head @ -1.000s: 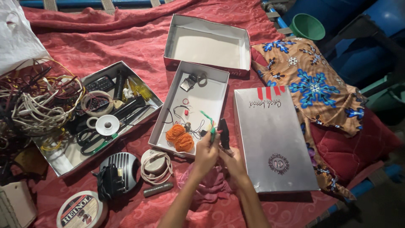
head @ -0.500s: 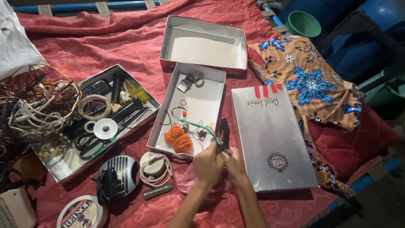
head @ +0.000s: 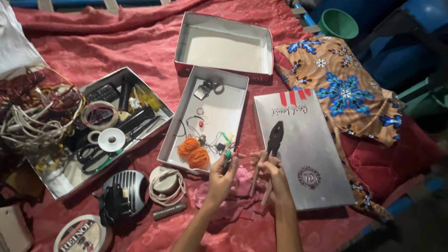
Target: The person uses pliers to strip and twist wires, then wipes a small component with a pink cloth. They handle several small electronic parts and wires on a bed surface.
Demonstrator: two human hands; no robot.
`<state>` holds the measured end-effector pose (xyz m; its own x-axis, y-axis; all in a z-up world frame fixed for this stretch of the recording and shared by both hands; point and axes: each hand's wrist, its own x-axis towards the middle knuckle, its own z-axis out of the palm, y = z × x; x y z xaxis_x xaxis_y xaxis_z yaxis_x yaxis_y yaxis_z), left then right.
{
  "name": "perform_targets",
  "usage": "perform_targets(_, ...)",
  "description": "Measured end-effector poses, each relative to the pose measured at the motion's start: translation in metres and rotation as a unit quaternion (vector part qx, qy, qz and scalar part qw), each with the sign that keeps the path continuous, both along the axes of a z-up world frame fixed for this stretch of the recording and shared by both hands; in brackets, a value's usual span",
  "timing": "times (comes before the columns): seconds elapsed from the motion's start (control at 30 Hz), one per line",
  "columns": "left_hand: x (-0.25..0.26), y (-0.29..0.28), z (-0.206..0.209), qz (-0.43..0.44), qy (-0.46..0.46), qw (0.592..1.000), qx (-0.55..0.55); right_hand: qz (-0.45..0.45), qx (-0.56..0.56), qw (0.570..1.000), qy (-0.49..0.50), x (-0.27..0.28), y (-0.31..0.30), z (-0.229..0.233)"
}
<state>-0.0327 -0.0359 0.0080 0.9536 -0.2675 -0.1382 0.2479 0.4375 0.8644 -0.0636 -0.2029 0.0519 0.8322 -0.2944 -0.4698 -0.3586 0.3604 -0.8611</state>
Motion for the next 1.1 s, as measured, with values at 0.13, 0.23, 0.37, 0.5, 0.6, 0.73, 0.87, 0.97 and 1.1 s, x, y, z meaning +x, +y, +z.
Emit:
perform_targets(0.13,0.008,0.004,0.01,-0.012,-0.001,1.0,-0.014,0.041,0.073,0.996,-0.029,-0.002,0.0,-0.004)
perform_targets(0.23,0.012,0.009,0.015,-0.015,-0.024,1.0,0.001,0.09,0.095,0.99,-0.047,-0.004,0.001,-0.011)
perform_targets(0.37,0.017,0.017,0.019,-0.017,-0.033,0.999,0.028,0.115,0.056,0.988,-0.092,-0.004,0.001,-0.015)
perform_targets(0.5,0.024,0.021,0.02,0.007,-0.08,0.996,0.037,0.146,0.001,0.986,-0.081,-0.005,0.006,-0.015)
perform_targets(0.6,0.028,0.026,0.023,0.003,-0.052,0.997,0.051,0.175,-0.001,0.983,-0.058,-0.003,0.014,-0.013)
perform_targets(0.73,0.031,0.03,0.026,-0.009,-0.033,0.999,0.006,0.188,0.074,0.978,-0.045,-0.008,0.02,-0.003)
perform_targets(0.87,0.028,0.033,0.025,-0.02,-0.008,0.999,0.027,0.212,0.137,0.966,-0.057,-0.011,0.023,-0.008)
perform_targets(0.97,0.028,0.04,0.026,-0.027,-0.069,0.997,0.034,0.2,0.036,0.979,0.022,-0.017,0.016,-0.026)
perform_targets(1.1,0.035,0.046,0.028,-0.051,-0.028,0.998,-0.032,0.205,-0.058,0.977,0.031,-0.024,0.007,-0.064)
